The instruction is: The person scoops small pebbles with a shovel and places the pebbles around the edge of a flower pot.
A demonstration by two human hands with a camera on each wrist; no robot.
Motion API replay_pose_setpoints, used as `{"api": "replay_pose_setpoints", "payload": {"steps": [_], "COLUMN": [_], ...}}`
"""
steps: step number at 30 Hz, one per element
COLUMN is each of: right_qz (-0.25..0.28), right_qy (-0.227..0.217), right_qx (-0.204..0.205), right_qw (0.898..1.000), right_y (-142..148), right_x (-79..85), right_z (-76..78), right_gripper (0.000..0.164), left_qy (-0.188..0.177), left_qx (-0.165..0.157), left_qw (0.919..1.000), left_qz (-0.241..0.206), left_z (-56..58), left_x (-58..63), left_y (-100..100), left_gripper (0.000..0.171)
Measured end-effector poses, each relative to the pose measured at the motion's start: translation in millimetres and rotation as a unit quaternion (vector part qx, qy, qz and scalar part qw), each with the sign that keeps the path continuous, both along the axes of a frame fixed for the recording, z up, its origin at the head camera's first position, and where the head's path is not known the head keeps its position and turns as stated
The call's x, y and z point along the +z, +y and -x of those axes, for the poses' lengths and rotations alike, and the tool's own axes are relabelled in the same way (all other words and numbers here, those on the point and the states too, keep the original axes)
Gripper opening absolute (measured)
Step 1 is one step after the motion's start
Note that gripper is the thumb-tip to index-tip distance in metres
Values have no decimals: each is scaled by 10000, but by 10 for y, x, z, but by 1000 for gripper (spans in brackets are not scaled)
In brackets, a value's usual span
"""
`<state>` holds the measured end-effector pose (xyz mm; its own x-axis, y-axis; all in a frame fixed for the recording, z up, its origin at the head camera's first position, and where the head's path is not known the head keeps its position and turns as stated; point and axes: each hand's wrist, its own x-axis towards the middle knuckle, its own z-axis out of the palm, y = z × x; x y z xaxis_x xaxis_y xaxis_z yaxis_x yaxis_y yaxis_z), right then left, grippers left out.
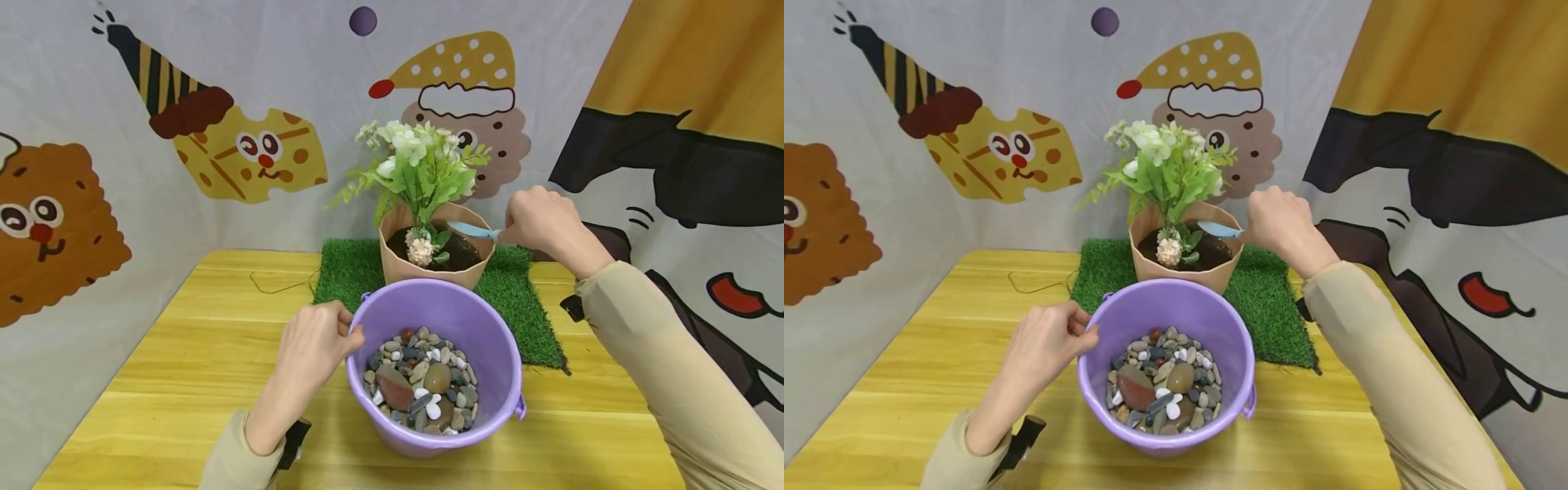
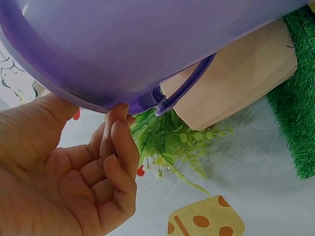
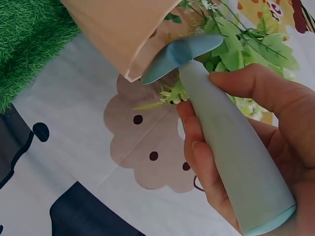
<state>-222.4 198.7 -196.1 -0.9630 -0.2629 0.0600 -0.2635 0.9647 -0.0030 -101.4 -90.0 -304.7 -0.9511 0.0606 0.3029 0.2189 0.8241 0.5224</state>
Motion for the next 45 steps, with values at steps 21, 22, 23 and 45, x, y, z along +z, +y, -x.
{"api": "replay_pose_setpoints", "payload": {"steps": [21, 22, 23, 45], "right_qz": [203, 159, 114, -759], "right_qy": [531, 538, 565, 918], "right_qx": [186, 221, 257, 1513], "right_qw": [9982, 9982, 9980, 9813], "right_y": [253, 250, 244, -84], "right_x": [64, 68, 69, -148], "right_z": [-754, -789, -823, -1100], "right_gripper": [10, 10, 10, 17], "left_qy": [-32, -44, -52, -91], "left_qx": [-11, -10, -7, 23], "left_qw": [9999, 9999, 9999, 9998], "left_qz": [-115, -131, -143, -154], "left_z": [17, 17, 18, 15], "left_x": [-11, -10, -9, -6], "left_y": [-4, -5, -6, -9], "left_gripper": [14, 14, 14, 13]}}
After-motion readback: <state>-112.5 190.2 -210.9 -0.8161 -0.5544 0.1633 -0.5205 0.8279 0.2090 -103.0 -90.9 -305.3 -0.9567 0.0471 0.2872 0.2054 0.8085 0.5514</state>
